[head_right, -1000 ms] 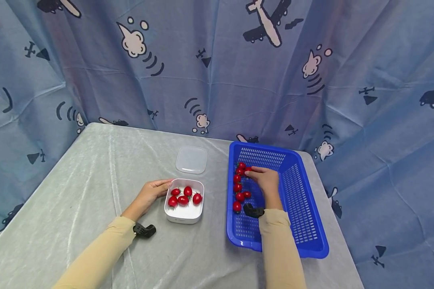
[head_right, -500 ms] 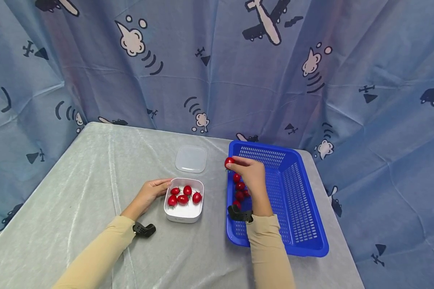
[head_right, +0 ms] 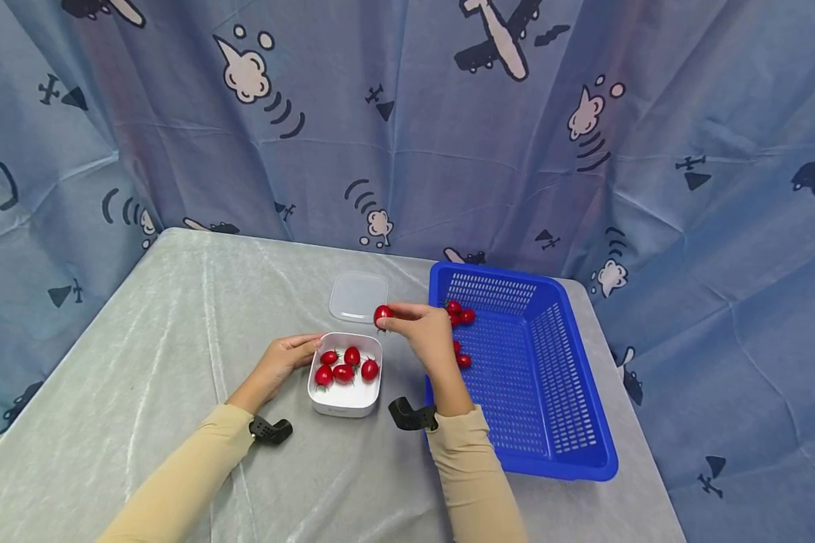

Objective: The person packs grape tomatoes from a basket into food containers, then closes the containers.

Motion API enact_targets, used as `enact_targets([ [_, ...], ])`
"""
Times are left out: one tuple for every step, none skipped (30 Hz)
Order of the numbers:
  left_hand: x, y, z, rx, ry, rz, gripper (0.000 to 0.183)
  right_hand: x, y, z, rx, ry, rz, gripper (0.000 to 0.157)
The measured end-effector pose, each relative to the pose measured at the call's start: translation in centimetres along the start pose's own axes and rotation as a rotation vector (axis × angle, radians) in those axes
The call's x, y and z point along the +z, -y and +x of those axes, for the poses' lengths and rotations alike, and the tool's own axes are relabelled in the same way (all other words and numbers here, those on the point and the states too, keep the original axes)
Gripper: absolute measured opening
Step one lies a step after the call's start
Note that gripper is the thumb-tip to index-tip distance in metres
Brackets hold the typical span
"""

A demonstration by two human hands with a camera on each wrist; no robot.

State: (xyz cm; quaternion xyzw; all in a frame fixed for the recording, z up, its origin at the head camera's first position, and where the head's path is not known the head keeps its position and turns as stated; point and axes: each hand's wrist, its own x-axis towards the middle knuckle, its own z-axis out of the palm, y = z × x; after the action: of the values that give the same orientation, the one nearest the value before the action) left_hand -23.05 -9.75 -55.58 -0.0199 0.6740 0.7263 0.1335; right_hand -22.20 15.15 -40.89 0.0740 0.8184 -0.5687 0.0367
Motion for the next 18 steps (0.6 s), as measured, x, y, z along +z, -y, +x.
enact_targets([
  [0.0, 0.0, 0.0, 0.0, 0.0, -0.001, 0.043, 0.4, 0.0, -0.1, -0.006, 0.007, 0.004, 0.037],
  [0.0, 0.0, 0.0, 0.001, 0.001, 0.0, 0.043, 0.7, 0.0, -0.2, -0.011, 0.009, 0.012, 0.037],
  [0.0, 0.0, 0.0, 0.002, 0.002, 0.002, 0.043, 1.1, 0.0, -0.2, -0.012, 0.011, 0.017, 0.036],
  [0.0, 0.1, 0.1, 0.002, 0.001, 0.002, 0.043, 1.4, 0.0, -0.3, -0.011, 0.012, 0.021, 0.036],
  [0.0, 0.1, 0.1, 0.004, 0.002, 0.003, 0.043, 1.7, 0.1, -0.4, -0.006, 0.015, 0.026, 0.036],
  [0.0, 0.1, 0.1, 0.004, 0.003, 0.003, 0.043, 2.0, 0.0, -0.5, -0.004, 0.018, 0.031, 0.036],
  [0.0, 0.1, 0.1, 0.005, 0.003, 0.003, 0.043, 2.3, 0.0, -0.5, -0.005, 0.023, 0.037, 0.036],
  [-0.1, 0.1, 0.1, 0.005, 0.004, 0.003, 0.043, 2.6, 0.0, -0.6, -0.001, 0.024, 0.035, 0.036],
  [-0.1, 0.1, 0.1, 0.005, 0.005, 0.002, 0.043, 2.9, 0.0, -0.7, -0.001, 0.029, 0.032, 0.036],
  [-0.1, 0.1, 0.2, 0.005, 0.005, 0.002, 0.043, 3.2, 0.0, -0.8, -0.002, 0.033, 0.027, 0.035],
  [-0.1, 0.1, 0.2, 0.005, 0.007, 0.002, 0.043, 3.5, 0.0, -0.9, -0.008, 0.041, 0.026, 0.035],
  [-0.1, 0.1, 0.2, 0.004, 0.006, 0.0, 0.043, 3.8, 0.0, -0.9, -0.013, 0.046, 0.026, 0.035],
  [-0.1, 0.1, 0.2, 0.004, 0.006, -0.002, 0.043, 4.1, 0.0, -1.0, -0.016, 0.049, 0.022, 0.034],
  [-0.1, 0.1, 0.2, 0.005, 0.007, 0.0, 0.043, 4.4, 0.0, -1.0, -0.017, 0.051, 0.019, 0.034],
  [-0.1, 0.1, 0.2, 0.005, 0.008, 0.001, 0.043, 4.6, 0.0, -1.0, -0.02, 0.055, 0.018, 0.033],
  [-0.1, 0.1, 0.2, 0.004, 0.008, -0.002, 0.043, 4.9, -0.1, -1.1, -0.019, 0.058, 0.018, 0.033],
  [-0.1, 0.1, 0.2, 0.005, 0.007, -0.004, 0.042, 5.2, -0.1, -1.1, -0.018, 0.059, 0.013, 0.032],
  [-0.1, 0.1, 0.2, 0.005, 0.007, -0.007, 0.042, 5.5, -0.3, -1.1, -0.018, 0.055, 0.001, 0.031],
])
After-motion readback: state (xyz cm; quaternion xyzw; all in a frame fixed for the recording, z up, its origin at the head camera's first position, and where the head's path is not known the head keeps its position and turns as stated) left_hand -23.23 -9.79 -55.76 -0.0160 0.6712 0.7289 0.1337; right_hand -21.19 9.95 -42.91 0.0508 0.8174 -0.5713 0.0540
